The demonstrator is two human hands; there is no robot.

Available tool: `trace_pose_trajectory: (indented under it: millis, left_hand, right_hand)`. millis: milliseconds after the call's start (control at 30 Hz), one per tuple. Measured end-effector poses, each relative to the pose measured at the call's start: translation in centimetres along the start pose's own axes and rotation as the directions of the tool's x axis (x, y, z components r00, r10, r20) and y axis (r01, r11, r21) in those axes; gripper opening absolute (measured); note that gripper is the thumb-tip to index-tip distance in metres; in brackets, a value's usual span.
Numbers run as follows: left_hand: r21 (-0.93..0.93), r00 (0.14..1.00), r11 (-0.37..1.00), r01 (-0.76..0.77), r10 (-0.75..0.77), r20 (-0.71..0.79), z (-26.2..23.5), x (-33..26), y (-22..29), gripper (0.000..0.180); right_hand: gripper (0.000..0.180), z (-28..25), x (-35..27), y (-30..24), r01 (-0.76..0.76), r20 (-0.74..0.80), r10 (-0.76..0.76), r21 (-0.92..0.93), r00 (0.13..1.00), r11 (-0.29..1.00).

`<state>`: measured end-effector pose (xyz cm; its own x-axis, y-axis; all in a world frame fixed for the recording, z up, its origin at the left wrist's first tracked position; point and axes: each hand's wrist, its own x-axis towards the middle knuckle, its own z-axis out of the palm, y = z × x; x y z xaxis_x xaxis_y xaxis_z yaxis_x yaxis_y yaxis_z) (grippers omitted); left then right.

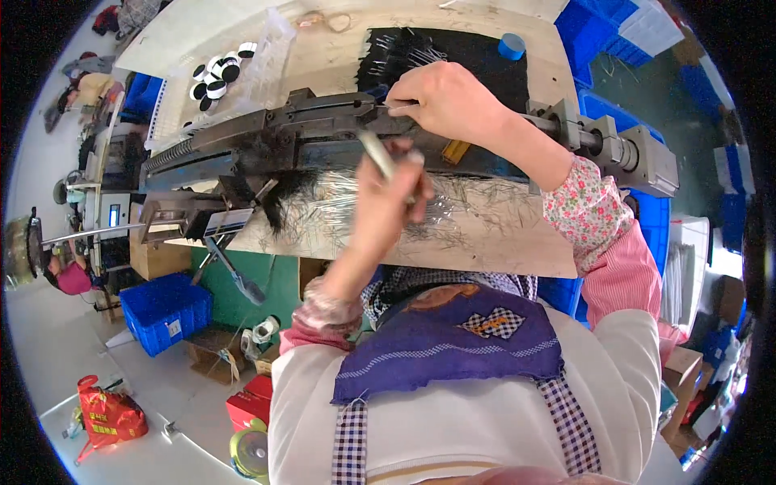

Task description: Assembling fine black fibers onto a template strip for eyelash manufacturing.

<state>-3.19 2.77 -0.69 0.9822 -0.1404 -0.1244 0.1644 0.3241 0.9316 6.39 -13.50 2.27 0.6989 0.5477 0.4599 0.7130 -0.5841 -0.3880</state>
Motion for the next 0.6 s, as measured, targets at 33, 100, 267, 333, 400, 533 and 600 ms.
trace_pose_trajectory:
  millis: [33, 100, 267, 333, 400, 533, 600]
  left_hand:
    - [0.316, 0.992, 0.944, -0.091, 0.114, -0.055, -0.9, 0.1, -3.1, 0.023]
    - [0.482, 0.983, 0.859, -0.171, 0.183, 0.022, -2.5, 1.4, -2.4, 0.024]
    - [0.284, 0.984, 0.948, 0.147, -0.109, -0.143, -9.6, -1.3, -1.9, 0.030]
    - [0.146, 0.890, 0.986, 0.083, -0.008, -0.455, -15.4, -1.8, -1.9, 0.044]
    - [0.045, 0.765, 0.996, 0.076, -0.029, -0.643, -17.6, -1.8, 0.1, 0.042]
    - [-0.039, 0.868, 0.999, -0.004, -0.016, -0.496, -18.0, -0.7, 0.7, 0.029]
    - [-0.065, 0.820, 0.994, -0.090, 0.037, -0.572, -18.2, -0.4, -0.3, 0.026]
  right_hand:
    - [0.012, 0.2, 0.0, -0.1, 0.003, -0.011, -0.003, -0.029, 1.000, 1.000]
    - [0.012, 0.1, 0.2, -0.5, 0.011, -0.005, -0.012, -0.117, 1.000, 0.993]
    - [0.028, -1.1, -4.0, -6.0, 0.104, -0.098, -0.118, -0.138, 0.988, 0.985]
    - [0.029, -0.3, -7.1, -5.4, -0.004, 0.010, 0.006, -0.191, 1.000, 0.982]
    - [0.028, 0.4, -9.4, -3.9, -0.210, 0.134, 0.267, -0.336, 0.954, 0.918]
    - [0.012, 3.1, -8.5, 2.2, -0.490, 0.103, 0.570, -0.401, 0.815, 0.774]
    - [0.013, 3.0, -8.7, 2.5, -0.425, 0.127, 0.522, -0.435, 0.844, 0.794]
